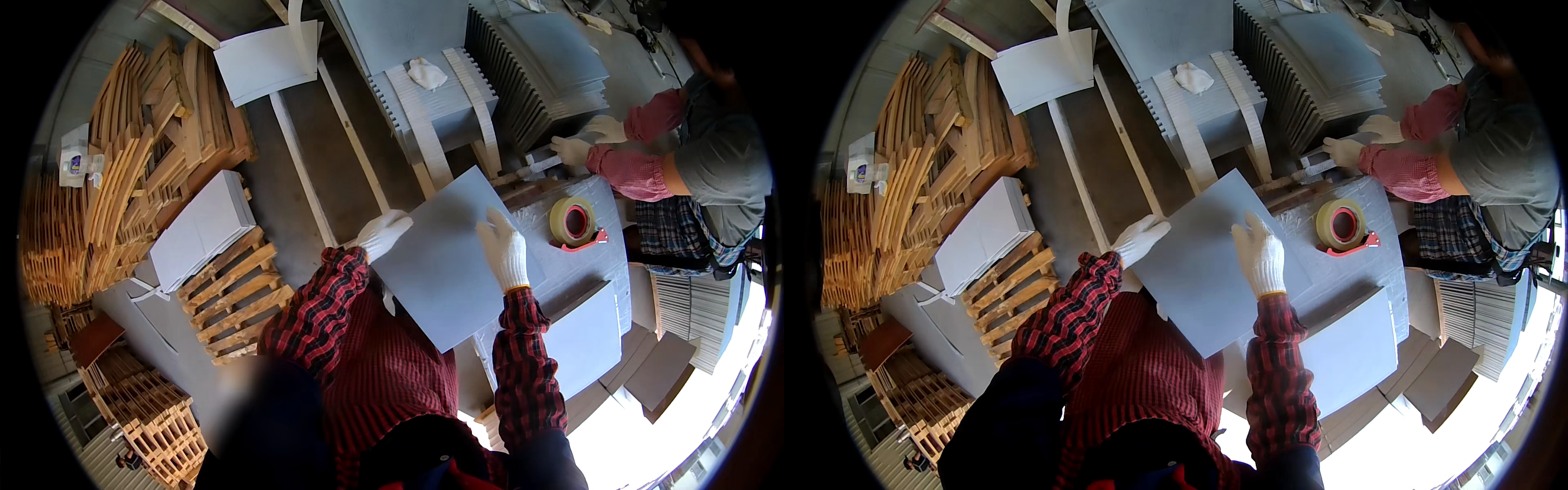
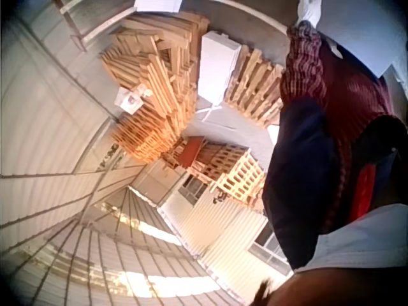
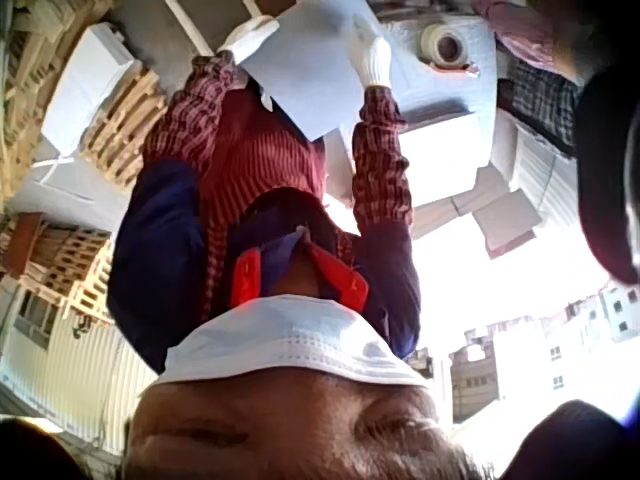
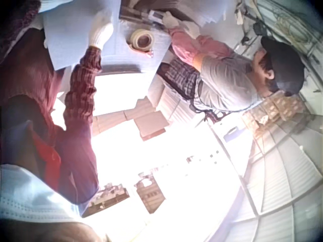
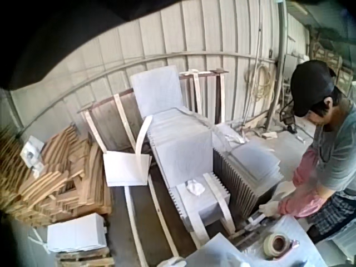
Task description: The person stacks gray rectangular panels, wipes them with a cloth, and places them into a cardboard box. They then seal the box with packing tape. A coworker assists by handing over panels and holding the box during sealing.
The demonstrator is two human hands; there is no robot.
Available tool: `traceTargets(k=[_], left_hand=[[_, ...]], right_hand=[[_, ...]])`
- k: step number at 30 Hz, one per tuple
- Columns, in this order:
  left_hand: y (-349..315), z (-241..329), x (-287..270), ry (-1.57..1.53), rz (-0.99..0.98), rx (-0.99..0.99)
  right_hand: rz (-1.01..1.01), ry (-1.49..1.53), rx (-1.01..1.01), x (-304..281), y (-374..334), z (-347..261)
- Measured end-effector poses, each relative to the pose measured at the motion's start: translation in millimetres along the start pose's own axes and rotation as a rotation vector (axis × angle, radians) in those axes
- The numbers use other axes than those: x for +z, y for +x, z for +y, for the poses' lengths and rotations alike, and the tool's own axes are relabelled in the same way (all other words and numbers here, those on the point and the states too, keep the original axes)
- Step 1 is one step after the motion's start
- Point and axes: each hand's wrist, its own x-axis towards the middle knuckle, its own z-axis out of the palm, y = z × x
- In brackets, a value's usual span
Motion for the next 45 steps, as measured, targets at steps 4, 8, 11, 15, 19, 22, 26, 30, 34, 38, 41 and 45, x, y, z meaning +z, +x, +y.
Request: traceTargets(k=[4,8,11,15,19,22,26,30,34,38,41,45], left_hand=[[0,-30,-17,0.093,-0.056,-0.045],[-7,-57,-30,-0.647,-0.234,-0.251],[-19,-93,-14,-1.100,-0.226,-0.265],[-17,-107,15,-1.287,-0.147,-0.383],[-26,-95,-4,-1.148,-0.312,-0.313],[-22,-102,-10,-1.024,-0.448,-0.346],[-17,-98,-23,-1.055,-0.560,-0.345],[-14,-95,-26,-1.020,-0.563,-0.409],[-15,-89,-23,-1.082,-0.489,-0.364],[-17,-96,-7,-1.144,-0.450,-0.420],[-17,-95,1,-1.187,-0.389,-0.438],[-27,-84,8,-1.358,-0.252,-0.258]], right_hand=[[0.031,0.113,-0.016,11,49,-16],[0.076,0.082,-0.103,24,95,-29],[0.073,-0.024,-0.086,37,130,-59],[0.184,-0.349,-0.290,75,193,-65],[0.030,-0.598,-0.279,123,282,-87],[0.172,-0.679,-0.424,158,351,-97],[0.070,-0.539,-0.262,188,398,-84],[0.213,-0.605,-0.140,163,383,-85],[0.272,-0.181,-0.156,105,264,-113],[0.296,-0.368,-0.349,45,92,-97],[0.224,-0.300,-0.389,61,-15,-79],[-0.030,-0.188,-0.572,136,-70,-52]])
